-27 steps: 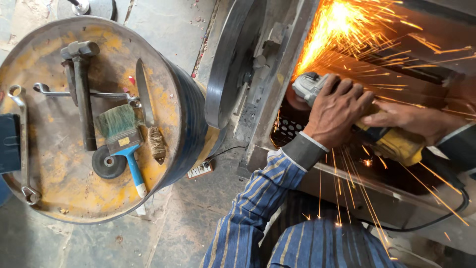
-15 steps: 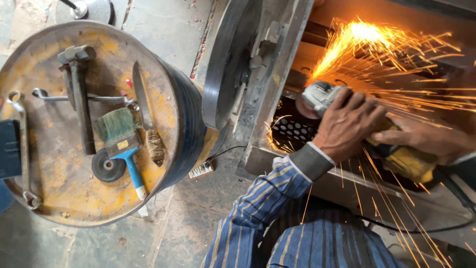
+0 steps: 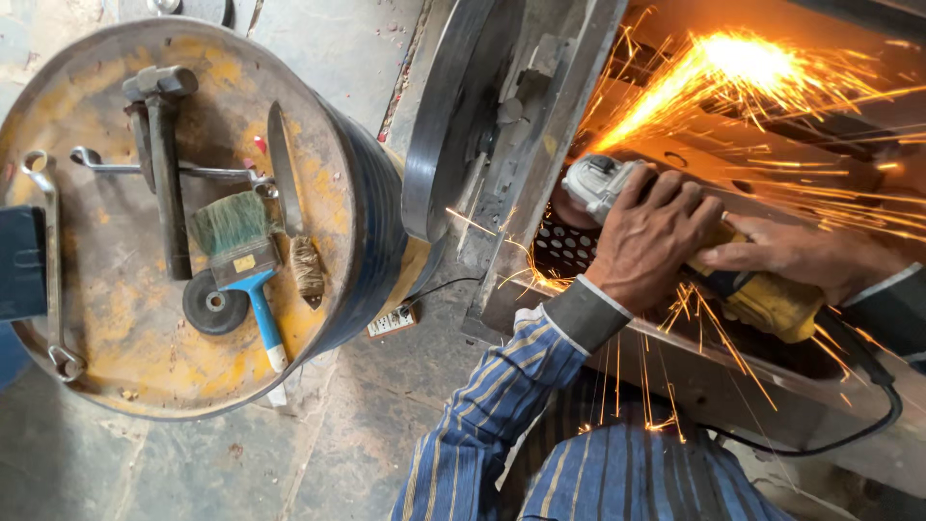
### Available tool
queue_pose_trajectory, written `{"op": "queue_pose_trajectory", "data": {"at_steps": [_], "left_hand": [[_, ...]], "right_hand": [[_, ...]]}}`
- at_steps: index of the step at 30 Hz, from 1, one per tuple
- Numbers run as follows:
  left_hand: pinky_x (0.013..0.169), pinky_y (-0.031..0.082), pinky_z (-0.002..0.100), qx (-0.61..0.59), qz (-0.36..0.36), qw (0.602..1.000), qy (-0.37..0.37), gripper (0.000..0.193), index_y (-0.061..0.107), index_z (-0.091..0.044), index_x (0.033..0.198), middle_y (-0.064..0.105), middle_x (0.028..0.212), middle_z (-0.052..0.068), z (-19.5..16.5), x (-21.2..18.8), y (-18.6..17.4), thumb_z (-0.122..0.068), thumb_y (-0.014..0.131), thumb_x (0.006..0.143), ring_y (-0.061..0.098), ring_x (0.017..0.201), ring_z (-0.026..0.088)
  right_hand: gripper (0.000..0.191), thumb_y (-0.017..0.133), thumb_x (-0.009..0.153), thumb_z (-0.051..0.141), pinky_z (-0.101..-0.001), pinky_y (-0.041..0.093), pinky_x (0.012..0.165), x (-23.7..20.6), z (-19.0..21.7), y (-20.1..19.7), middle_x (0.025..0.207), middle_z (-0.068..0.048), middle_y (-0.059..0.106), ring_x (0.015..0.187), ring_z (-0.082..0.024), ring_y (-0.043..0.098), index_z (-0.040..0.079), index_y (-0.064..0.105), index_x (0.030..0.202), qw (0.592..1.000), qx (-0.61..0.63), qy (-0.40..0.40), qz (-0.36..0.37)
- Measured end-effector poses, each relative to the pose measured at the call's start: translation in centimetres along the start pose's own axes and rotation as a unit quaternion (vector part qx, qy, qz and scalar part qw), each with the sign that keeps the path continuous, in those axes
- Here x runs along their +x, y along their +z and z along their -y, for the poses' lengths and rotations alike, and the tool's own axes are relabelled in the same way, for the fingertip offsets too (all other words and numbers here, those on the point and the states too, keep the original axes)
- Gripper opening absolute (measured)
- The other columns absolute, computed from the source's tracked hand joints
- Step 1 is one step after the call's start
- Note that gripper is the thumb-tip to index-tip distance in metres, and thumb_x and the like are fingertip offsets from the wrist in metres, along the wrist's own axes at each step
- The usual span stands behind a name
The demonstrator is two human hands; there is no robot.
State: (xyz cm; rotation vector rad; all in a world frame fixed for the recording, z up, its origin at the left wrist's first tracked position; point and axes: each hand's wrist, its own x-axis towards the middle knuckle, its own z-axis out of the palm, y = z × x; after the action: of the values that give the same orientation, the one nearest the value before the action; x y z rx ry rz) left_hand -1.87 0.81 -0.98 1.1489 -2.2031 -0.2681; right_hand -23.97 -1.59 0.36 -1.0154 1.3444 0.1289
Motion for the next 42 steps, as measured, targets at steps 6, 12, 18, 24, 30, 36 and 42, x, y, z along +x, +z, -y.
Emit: {"op": "queue_pose_trajectory", "data": {"at_steps": [6, 12, 18, 24, 30, 36, 42], "left_hand": [[0.112, 0.038, 0.047, -0.023, 0.001, 1.0, 0.004, 0.045, 0.06, -0.009, 0.118, 0.06, 0.108, 0.007, -1.5, -0.2, 0.6, -0.015, 0.068, 0.073, 0.056, 0.115, 0.027], [0.107, 0.04, 0.044, -0.045, 0.01, 0.998, 0.035, 0.038, 0.06, -0.01, 0.115, 0.061, 0.107, 0.007, -3.8, -0.3, 1.2, -0.018, 0.067, 0.079, 0.056, 0.113, 0.027], [0.109, 0.04, 0.044, -0.027, 0.01, 0.999, 0.039, 0.035, 0.059, -0.01, 0.112, 0.061, 0.108, 0.008, -2.0, -0.3, 1.0, -0.021, 0.066, 0.079, 0.056, 0.114, 0.027], [0.11, 0.039, 0.045, -0.009, 0.015, 0.999, 0.033, 0.042, 0.06, -0.011, 0.116, 0.061, 0.109, 0.007, -0.2, -0.2, 0.7, -0.019, 0.066, 0.076, 0.055, 0.114, 0.027], [0.112, 0.038, 0.047, -0.044, -0.008, 0.998, 0.035, 0.045, 0.059, -0.009, 0.118, 0.06, 0.109, 0.008, -1.8, -0.6, 1.6, -0.021, 0.066, 0.075, 0.055, 0.115, 0.028], [0.116, 0.038, 0.045, -0.019, 0.039, 0.997, 0.063, 0.033, 0.059, -0.011, 0.116, 0.06, 0.109, 0.006, -3.6, -0.8, 3.4, -0.02, 0.065, 0.085, 0.055, 0.118, 0.026], [0.111, 0.038, 0.045, -0.047, -0.013, 0.996, 0.07, 0.038, 0.058, -0.01, 0.114, 0.059, 0.109, 0.008, -2.3, -0.3, 2.2, -0.02, 0.065, 0.078, 0.054, 0.116, 0.028]], "right_hand": [[0.093, 0.074, 0.083, 0.044, -0.0437, 0.054, 0.1, -1.0, -2.0, -0.6, 0.146, -0.012, 0.052, 0.13, -0.024, 0.06, 0.017, 0.032, 0.161, 0.997, 0.024, 0.068, 0.006], [0.089, 0.073, 0.076, 0.045, -0.0349, 0.042, 0.106, -4.6, -2.2, 1.1, 0.146, -0.003, 0.056, 0.133, -0.015, 0.053, 0.016, 0.04, 0.153, 0.998, 0.016, 0.019, -0.057], [0.086, 0.073, 0.079, 0.045, -0.035, 0.047, 0.098, -2.9, -2.5, 1.3, 0.141, -0.006, 0.058, 0.122, -0.015, 0.057, 0.014, 0.04, 0.151, 0.998, 0.041, -0.009, -0.044], [0.081, 0.075, 0.08, 0.042, -0.0413, 0.06, 0.086, -0.2, -1.9, 0.4, 0.132, -0.016, 0.061, 0.107, -0.023, 0.069, 0.012, 0.042, 0.148, 0.998, 0.063, 0.021, -0.008], [0.086, 0.075, 0.075, 0.043, -0.0344, 0.043, 0.104, -2.8, -1.1, 1.5, 0.14, -0.005, 0.059, 0.128, -0.016, 0.055, 0.014, 0.042, 0.15, 0.995, -0.04, -0.058, -0.067], [0.086, 0.075, 0.077, 0.043, -0.036, 0.043, 0.106, -4.2, -3.5, 2.0, 0.142, -0.006, 0.056, 0.13, -0.017, 0.054, 0.015, 0.04, 0.15, 0.996, -0.01, 0.001, -0.085], [0.083, 0.074, 0.077, 0.041, -0.0375, 0.045, 0.104, -3.4, -3.0, 1.9, 0.139, -0.009, 0.059, 0.126, -0.021, 0.057, 0.011, 0.042, 0.148, 0.996, 0.035, -0.036, -0.072]]}}
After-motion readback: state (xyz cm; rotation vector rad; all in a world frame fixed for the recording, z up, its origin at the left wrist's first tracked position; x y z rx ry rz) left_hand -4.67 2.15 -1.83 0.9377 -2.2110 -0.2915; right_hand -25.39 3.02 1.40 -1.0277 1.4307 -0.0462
